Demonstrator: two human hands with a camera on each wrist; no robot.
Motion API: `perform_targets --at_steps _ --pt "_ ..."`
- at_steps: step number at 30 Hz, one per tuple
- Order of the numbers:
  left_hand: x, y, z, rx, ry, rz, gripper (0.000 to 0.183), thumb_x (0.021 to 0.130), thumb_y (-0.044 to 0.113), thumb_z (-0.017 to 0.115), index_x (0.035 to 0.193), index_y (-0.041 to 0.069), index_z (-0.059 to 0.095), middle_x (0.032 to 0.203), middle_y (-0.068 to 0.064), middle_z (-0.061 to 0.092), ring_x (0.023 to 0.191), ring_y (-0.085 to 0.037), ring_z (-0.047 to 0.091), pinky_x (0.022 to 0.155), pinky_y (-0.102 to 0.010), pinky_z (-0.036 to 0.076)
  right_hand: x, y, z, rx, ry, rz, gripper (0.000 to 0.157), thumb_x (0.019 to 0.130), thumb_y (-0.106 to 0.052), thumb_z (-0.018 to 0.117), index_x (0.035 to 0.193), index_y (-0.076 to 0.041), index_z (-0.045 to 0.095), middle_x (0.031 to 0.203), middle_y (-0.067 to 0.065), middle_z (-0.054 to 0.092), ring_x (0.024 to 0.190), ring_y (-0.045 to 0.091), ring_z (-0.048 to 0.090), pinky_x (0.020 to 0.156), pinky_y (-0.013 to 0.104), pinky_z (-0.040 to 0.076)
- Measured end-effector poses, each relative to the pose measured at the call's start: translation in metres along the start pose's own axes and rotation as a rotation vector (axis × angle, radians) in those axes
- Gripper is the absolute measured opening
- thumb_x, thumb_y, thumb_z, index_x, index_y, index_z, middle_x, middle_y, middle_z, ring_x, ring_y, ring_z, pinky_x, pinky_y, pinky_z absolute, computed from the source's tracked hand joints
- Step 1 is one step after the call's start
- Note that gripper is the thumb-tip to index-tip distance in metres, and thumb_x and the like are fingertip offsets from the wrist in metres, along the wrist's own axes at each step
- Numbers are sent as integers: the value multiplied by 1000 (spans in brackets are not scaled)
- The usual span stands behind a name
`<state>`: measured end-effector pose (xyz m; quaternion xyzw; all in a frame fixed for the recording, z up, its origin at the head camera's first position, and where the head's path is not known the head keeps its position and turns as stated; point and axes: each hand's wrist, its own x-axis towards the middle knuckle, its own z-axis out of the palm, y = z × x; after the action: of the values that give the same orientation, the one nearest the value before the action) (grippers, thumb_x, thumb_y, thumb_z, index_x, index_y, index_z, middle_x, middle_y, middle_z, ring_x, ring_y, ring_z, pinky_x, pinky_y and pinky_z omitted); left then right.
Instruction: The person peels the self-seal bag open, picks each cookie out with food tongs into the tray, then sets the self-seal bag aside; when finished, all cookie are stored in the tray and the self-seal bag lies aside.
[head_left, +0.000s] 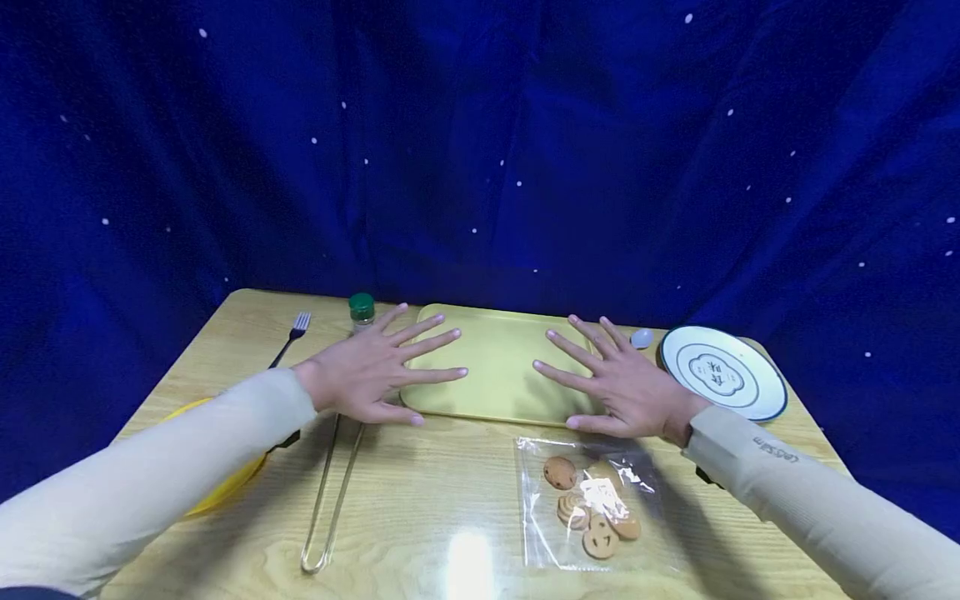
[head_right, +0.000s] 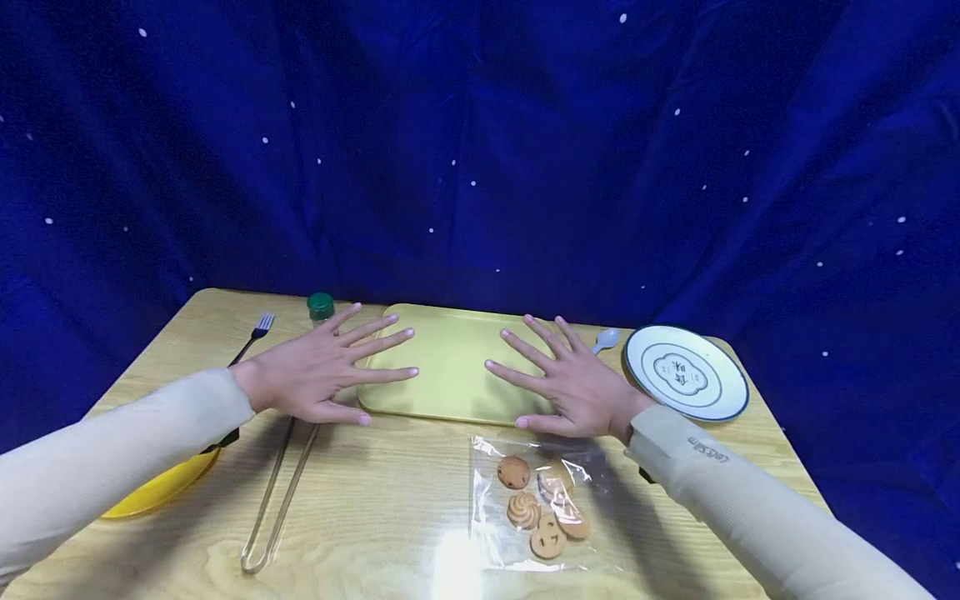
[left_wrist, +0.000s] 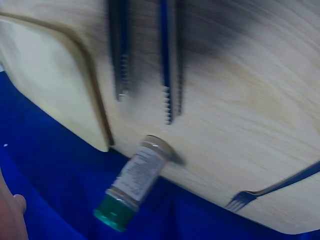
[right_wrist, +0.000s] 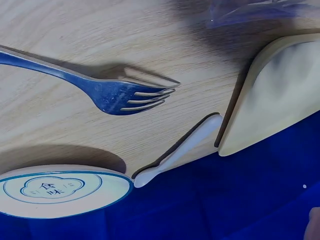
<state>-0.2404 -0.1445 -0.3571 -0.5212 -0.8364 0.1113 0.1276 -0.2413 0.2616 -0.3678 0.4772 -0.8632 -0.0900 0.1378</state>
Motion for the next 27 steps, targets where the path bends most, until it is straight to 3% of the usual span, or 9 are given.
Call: perform_targets --at_steps 10,14,17,19,23,25,27 --pt "-3 -1 2 -25 16 -27 72 91 73 35 153 43 14 165 -4 10 153 -30 8 117 -64 7 0 1 -3 17 14 7 76 89 -67 47 153 -36 21 165 3 9 150 41 12 114 66 16" --pt "0 5 2 -109 47 -68 70 93 67 40 153 38 19 163 -7 17 152 -31 15 118 -59 19 -1 -5 -7 152 -39 59 75 92 -61 50 154 -33 19 163 1 19 149 30 24 116 56 24" --pt "6 15 0 -262 76 -150 61 96 56 45 149 26 37 151 -8 42 141 -27 38 112 -49 37 -2 -14 -14 360 -80 165 67 94 -57 52 151 -31 28 151 -4 42 138 18 42 109 46 38" --pt "13 26 0 -413 63 -208 49 99 49 47 137 19 51 132 -4 59 122 -19 56 99 -40 49 -1 -21 -17 540 -104 214 53 95 -51 55 140 -28 43 134 -6 57 124 14 55 99 41 47" --pt "30 51 2 -792 -39 -260 31 101 31 51 118 8 62 94 -2 71 79 -10 65 75 -26 53 2 -32 -15 847 -208 225 26 97 -36 59 113 -17 60 104 -3 68 94 9 64 81 32 54" --pt "40 64 5 -958 -102 -276 30 100 24 53 120 3 60 86 -5 71 69 -11 65 68 -22 51 3 -37 -12 904 -268 221 19 97 -29 60 107 -13 63 98 -2 68 86 6 62 75 27 53" --pt "51 76 8 -1060 -132 -294 32 100 17 53 124 -2 57 83 -9 71 65 -16 66 62 -22 52 3 -42 -8 863 -305 215 17 96 -25 60 106 -12 64 96 -2 67 83 3 60 74 25 52"
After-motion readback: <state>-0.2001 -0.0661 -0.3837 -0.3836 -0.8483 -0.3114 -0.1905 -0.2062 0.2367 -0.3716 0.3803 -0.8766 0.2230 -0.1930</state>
